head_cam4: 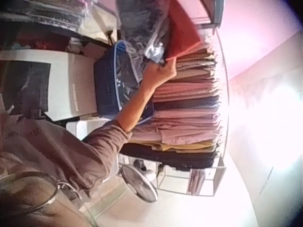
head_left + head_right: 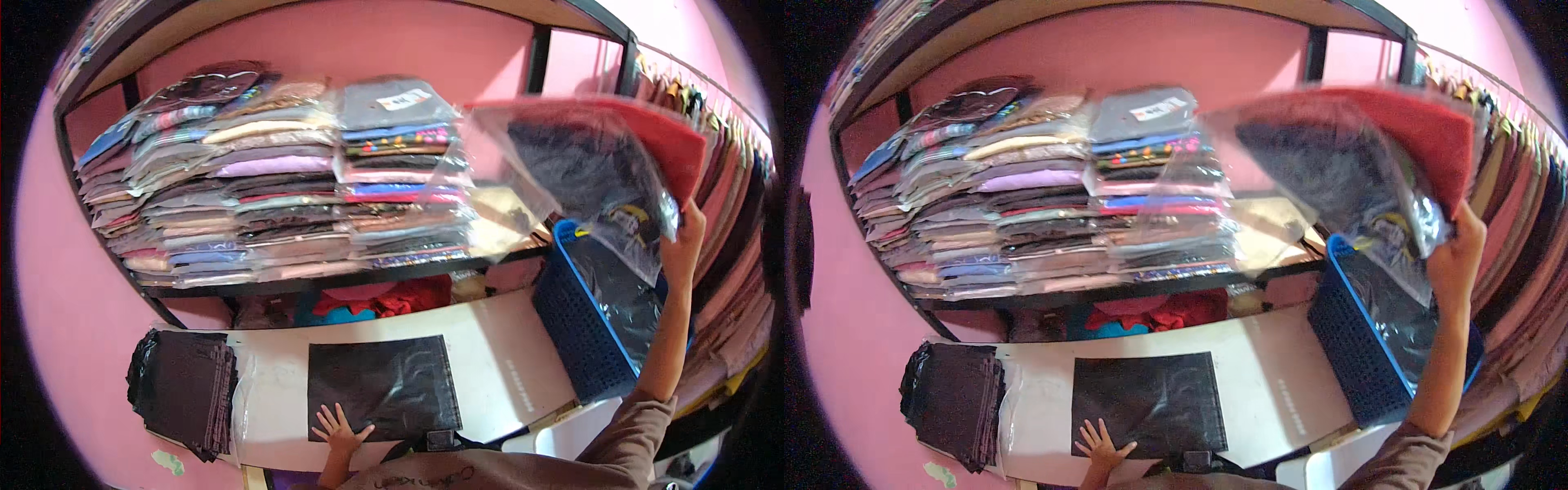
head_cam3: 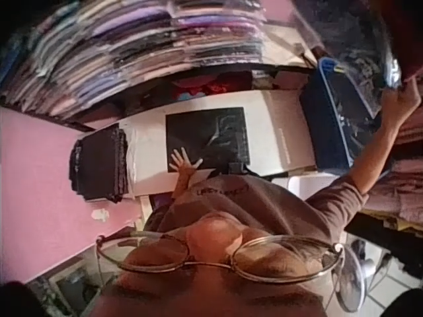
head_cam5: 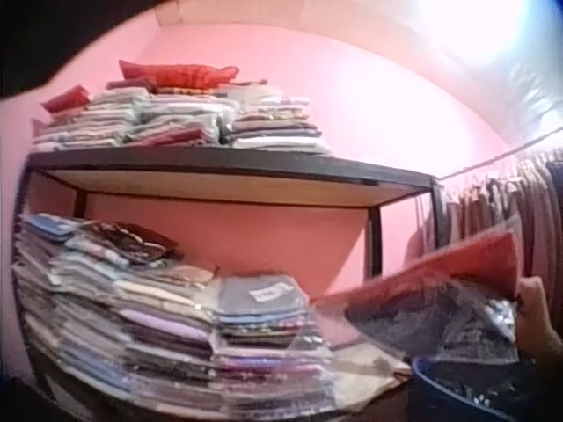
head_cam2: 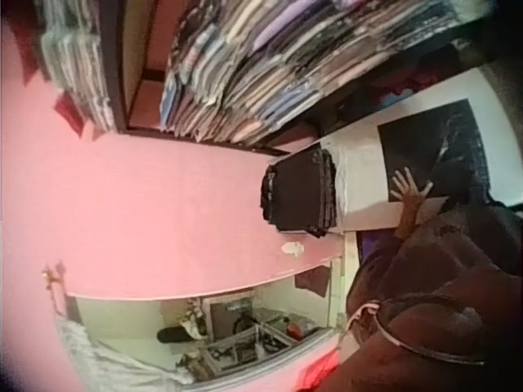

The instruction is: Packing individual articles of clothing into black shipping mailers.

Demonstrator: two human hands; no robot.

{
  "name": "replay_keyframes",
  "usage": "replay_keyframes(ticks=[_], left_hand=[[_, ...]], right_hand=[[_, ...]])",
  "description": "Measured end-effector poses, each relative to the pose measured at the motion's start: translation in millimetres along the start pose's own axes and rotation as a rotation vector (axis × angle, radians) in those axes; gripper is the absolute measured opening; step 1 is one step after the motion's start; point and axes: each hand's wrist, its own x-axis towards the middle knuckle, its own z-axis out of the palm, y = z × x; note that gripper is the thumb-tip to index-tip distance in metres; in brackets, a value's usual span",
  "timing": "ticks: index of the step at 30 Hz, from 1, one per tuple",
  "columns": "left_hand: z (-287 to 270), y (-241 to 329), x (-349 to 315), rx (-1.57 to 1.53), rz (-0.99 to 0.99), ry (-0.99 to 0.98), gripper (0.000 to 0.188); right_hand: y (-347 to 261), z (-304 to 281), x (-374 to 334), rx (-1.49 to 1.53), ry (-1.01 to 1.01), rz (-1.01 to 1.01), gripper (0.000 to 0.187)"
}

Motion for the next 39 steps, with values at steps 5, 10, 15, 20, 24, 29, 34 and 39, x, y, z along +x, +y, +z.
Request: replay_keyframes(ticks=[5,10,15,20,24,29,34,39], left_hand=[[-14,12,3,0.021,-0.015,-0.105,0.120],[-15,13,8,0.061,-0.069,-0.175,0.122],[-17,18,6,0.069,-0.094,-0.194,0.121],[-23,21,2,0.049,-0.089,-0.199,0.121],[-24,20,4,0.062,-0.095,-0.217,0.120],[-27,36,6,0.113,-0.158,-0.191,0.107],[-4,111,30,-0.389,0.397,0.229,0.045],[38,205,15,-0.376,0.406,-0.336,0.029]], right_hand=[[9,-9,-63,0.053,-0.408,0.266,0.044],[-7,43,-121,0.169,-0.642,0.341,0.044],[4,99,-248,-0.003,-0.756,0.172,0.040],[-13,119,-404,-0.092,-0.838,0.002,0.038],[-47,99,-457,-0.081,-1.029,0.042,0.049],[-59,80,-419,0.113,-1.071,0.245,0.061],[-26,105,-449,-0.061,-0.614,0.786,0.056],[0,122,-469,-0.052,-0.638,1.057,0.035]])
